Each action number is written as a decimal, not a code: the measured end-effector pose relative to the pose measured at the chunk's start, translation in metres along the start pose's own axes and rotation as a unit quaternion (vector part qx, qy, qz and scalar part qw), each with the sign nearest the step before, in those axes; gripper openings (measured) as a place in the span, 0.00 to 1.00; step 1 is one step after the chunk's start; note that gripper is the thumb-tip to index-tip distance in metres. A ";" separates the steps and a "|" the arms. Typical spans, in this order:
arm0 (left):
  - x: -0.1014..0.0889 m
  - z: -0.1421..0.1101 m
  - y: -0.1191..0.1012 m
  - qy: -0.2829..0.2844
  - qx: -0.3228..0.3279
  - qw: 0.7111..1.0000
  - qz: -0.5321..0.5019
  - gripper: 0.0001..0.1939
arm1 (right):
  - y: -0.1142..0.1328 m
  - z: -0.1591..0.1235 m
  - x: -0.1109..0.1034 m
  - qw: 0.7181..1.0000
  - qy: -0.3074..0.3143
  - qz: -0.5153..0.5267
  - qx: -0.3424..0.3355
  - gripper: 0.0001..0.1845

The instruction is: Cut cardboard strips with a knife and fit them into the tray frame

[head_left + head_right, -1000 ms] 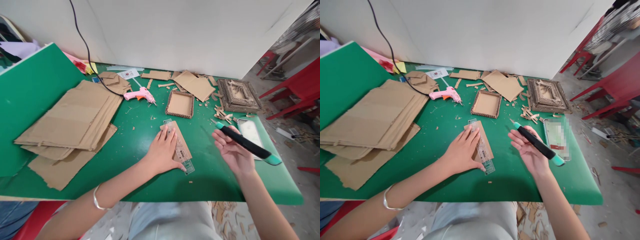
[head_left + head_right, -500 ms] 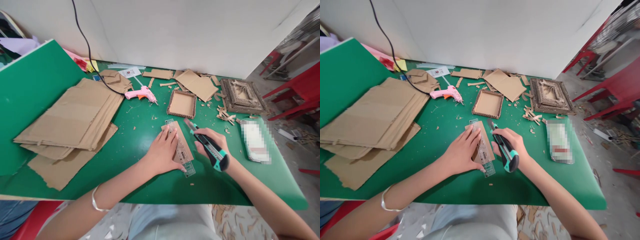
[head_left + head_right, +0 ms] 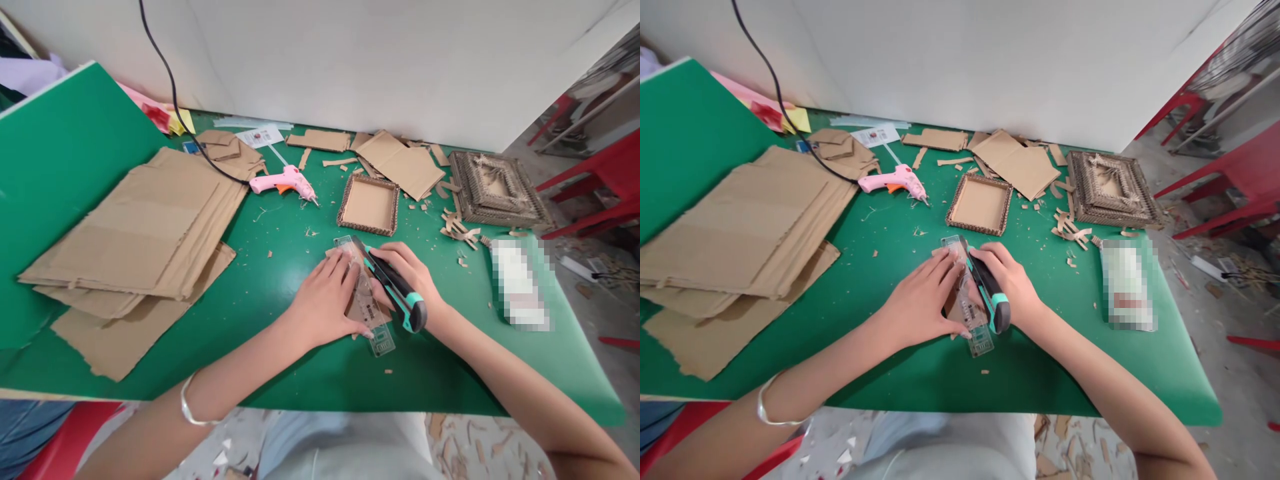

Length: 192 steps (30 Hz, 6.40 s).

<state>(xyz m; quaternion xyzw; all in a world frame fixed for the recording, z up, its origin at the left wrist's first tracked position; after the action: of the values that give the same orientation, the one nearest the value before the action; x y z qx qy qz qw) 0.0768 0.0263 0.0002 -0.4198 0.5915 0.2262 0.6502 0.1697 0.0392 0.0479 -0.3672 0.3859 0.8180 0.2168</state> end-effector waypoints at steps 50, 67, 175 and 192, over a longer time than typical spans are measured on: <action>-0.004 0.001 0.007 -0.030 0.007 0.999 -0.029 0.42 | 0.065 -0.079 0.001 0.977 0.086 -0.080 -0.176 0.07; 0.001 0.001 0.005 0.006 0.002 1.000 -0.018 0.45 | 0.087 -0.126 -0.041 0.983 0.116 -0.038 -0.135 0.15; -0.052 0.000 -0.013 -0.050 0.038 0.876 -0.479 0.07 | -0.009 -0.010 0.008 0.811 0.118 0.490 0.295 0.08; -0.022 0.010 0.007 -0.105 -0.038 0.831 -0.545 0.18 | -0.016 -0.032 0.051 0.616 0.064 0.661 0.424 0.15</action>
<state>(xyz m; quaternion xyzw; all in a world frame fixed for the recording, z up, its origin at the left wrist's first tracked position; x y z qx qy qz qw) 0.0728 0.0429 0.0185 -0.6719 0.1858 -0.0998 0.7099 0.1613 0.0272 -0.0125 0.0685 0.8410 0.4604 -0.2757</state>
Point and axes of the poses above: each hand's wrist, its own z-axis towards the middle knuckle, its own x-axis out of the palm, y = z × x, the point moved 10 cm from there along z, towards the middle knuckle, and after that the axes turned 3 degrees about -z, right-handed, at the moved point
